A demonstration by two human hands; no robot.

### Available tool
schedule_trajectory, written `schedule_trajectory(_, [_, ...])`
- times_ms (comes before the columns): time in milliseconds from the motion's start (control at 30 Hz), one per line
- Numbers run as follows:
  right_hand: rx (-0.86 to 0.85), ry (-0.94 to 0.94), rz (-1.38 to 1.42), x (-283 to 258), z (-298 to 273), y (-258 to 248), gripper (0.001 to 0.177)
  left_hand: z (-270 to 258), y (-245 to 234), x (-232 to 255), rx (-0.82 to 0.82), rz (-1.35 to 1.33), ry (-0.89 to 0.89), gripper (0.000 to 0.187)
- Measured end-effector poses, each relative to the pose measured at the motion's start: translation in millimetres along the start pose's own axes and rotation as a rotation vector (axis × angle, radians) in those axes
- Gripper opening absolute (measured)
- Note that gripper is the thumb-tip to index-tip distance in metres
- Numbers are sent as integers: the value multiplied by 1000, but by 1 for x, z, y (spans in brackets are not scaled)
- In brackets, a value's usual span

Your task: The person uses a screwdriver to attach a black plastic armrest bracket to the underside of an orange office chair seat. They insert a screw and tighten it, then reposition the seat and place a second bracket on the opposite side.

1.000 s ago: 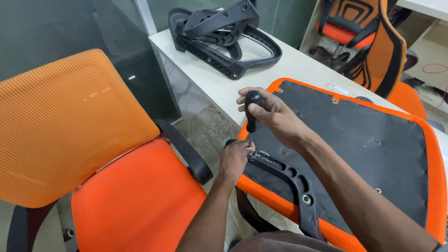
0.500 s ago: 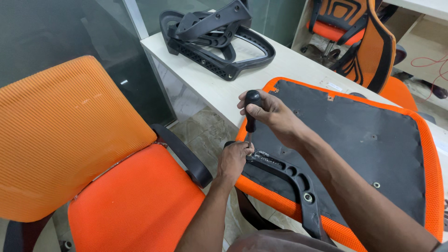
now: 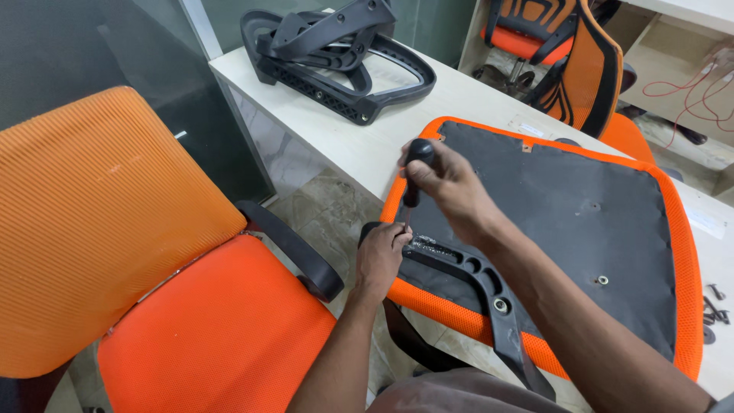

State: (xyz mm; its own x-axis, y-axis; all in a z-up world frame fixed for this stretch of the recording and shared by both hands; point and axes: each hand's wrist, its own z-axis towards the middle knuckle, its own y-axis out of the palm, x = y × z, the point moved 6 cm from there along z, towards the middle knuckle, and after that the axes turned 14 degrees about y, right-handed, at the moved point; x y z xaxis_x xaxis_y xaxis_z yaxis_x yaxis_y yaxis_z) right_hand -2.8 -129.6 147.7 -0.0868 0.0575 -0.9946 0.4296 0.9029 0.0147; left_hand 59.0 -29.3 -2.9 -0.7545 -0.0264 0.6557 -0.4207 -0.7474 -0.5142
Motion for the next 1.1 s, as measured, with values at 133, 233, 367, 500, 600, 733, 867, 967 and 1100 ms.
schedule_trajectory(133, [233, 103, 204, 15, -21, -60, 25, -10, 3, 14, 78, 62, 19, 22])
schedule_trajectory(233, [319, 56, 436, 31, -44, -108, 28, -16, 8, 23, 69, 158, -55, 19])
schedule_trajectory(367, [600, 89, 544, 65, -69, -190, 17, -15, 16, 48, 110, 300, -71, 17])
schedule_trajectory(500, [889, 256, 964, 136, -107, -275, 15, -10, 52, 86, 93, 233, 9, 18])
schedule_trajectory(600, [852, 225, 1357, 183, -138, -322, 18, -3, 90, 107, -31, 47, 62, 17])
schedule_trajectory(733, [997, 154, 1468, 224, -178, -372, 18, 5, 135, 130, -195, -39, 85, 19])
schedule_trajectory(867, [971, 57, 1447, 229, -184, -411, 27, 12, 172, 152, -271, -38, 96, 22])
schedule_trajectory(967, [898, -27, 1520, 216, -184, -453, 35, 12, 199, 165, -341, -9, 70, 26])
schedule_trajectory(1100, [955, -3, 1467, 216, -190, -519, 29, 9, 225, 181, -330, 54, 93, 32])
